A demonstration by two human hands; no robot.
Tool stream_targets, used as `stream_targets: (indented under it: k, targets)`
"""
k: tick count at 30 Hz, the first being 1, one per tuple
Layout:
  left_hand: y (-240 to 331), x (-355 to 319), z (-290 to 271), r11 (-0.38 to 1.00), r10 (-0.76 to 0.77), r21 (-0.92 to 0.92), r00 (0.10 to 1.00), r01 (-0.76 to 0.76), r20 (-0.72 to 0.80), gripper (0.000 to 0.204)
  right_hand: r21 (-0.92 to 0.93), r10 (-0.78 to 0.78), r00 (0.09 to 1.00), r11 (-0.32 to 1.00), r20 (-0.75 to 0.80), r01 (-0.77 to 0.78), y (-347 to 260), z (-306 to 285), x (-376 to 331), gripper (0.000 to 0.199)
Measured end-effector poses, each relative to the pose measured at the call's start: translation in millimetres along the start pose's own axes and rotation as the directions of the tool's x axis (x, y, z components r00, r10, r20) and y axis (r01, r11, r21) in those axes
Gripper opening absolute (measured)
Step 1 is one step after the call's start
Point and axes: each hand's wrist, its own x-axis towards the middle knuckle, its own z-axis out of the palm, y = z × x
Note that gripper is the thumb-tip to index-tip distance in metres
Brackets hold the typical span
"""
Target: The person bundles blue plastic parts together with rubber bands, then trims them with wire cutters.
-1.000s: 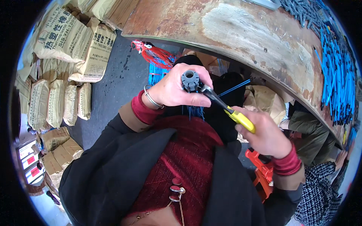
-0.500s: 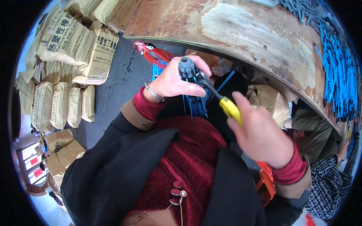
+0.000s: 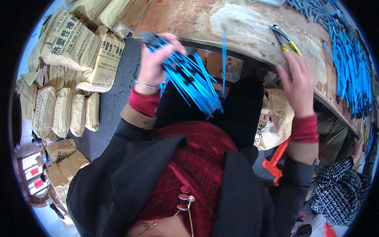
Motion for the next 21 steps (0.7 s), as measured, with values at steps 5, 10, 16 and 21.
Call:
stream_targets:
  k: [5,10,16,21]
  targets:
    - [23.0,-10.8,-40.3,0.851,-0.093,-0.521,0.955,-0.071,-0.282,0.021,0.322,0.044,0.999,0.945,0.019,-0.047,-60.5,0.3,-51.6,0.067]
    - [-14.0,-31.0,-19.4,0.69,-0.251,-0.722,0.952,0.05,-0.173,0.029,0.835,0.177,0.984,0.54,0.009,-0.104,-111.4,21.3,-53.7,0.095]
    - [-69.8,-48.3,31.1,0.354,-0.541,-0.902,0.841,0.246,0.017,0.04,0.994,0.317,0.942,0.033,-0.111,0.106,-145.1,13.6,-18.0,0.078]
    - [-67.1,-53.8,47.6,0.297,-0.689,-0.751,0.677,0.59,0.259,0.045,0.966,0.289,0.95,0.257,-0.12,0.044,-139.6,4.8,-12.6,0.048]
